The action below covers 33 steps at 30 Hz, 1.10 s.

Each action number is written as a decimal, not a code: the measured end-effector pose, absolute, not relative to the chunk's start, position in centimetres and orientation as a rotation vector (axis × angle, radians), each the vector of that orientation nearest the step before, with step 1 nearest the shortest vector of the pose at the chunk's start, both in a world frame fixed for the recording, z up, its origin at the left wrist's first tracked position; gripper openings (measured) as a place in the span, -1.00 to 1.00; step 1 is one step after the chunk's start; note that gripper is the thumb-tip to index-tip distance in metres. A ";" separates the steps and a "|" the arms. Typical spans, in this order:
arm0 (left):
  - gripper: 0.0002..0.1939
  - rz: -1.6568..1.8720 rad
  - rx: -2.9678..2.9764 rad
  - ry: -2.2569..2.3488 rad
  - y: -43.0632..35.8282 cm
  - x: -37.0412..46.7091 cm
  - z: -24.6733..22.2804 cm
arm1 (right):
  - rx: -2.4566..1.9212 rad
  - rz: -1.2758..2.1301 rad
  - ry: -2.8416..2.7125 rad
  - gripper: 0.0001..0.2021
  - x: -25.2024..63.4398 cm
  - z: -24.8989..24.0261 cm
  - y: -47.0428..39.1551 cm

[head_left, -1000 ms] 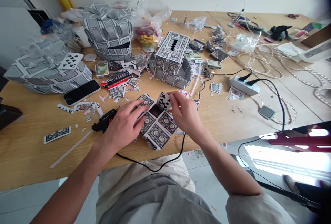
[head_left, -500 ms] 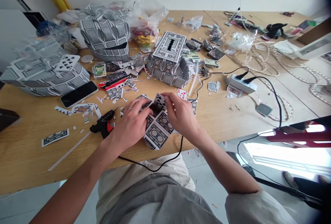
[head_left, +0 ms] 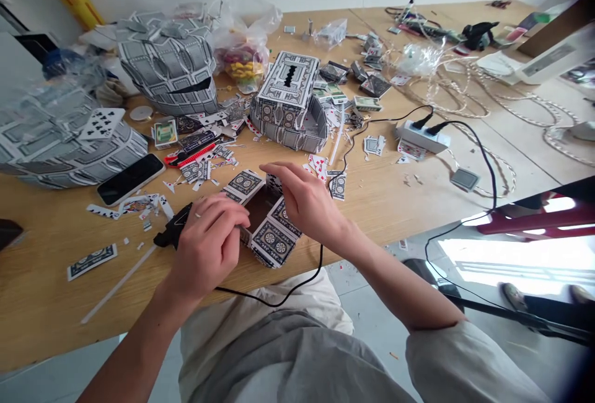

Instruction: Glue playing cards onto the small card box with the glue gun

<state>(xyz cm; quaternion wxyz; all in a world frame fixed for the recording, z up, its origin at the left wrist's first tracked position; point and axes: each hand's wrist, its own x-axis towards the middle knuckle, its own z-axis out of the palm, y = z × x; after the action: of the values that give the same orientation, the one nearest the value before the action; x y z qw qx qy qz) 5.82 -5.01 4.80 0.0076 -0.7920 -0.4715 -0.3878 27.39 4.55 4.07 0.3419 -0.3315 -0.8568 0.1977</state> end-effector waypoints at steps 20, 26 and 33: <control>-0.68 -1.387 -2.351 -1.830 -9.0 3.6 2.2 | -0.724 0.323 -2.421 -0.63 27.2 3.9 3.9; -0.45 -1.089 -2.457 -1.896 -7.5 4.2 2.0 | -0.798 0.560 -2.383 -0.38 27.0 3.6 3.6; -0.48 -1.008 -2.384 -1.823 -6.5 4.8 1.3 | -0.760 0.637 -2.400 -0.61 27.4 3.2 4.1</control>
<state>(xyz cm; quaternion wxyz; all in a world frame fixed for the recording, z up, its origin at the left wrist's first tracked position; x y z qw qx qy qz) 4.80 -6.52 1.35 -0.0123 -0.7530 -0.5757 -0.3185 27.37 4.06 3.24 0.2690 -0.2818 -0.8902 0.2361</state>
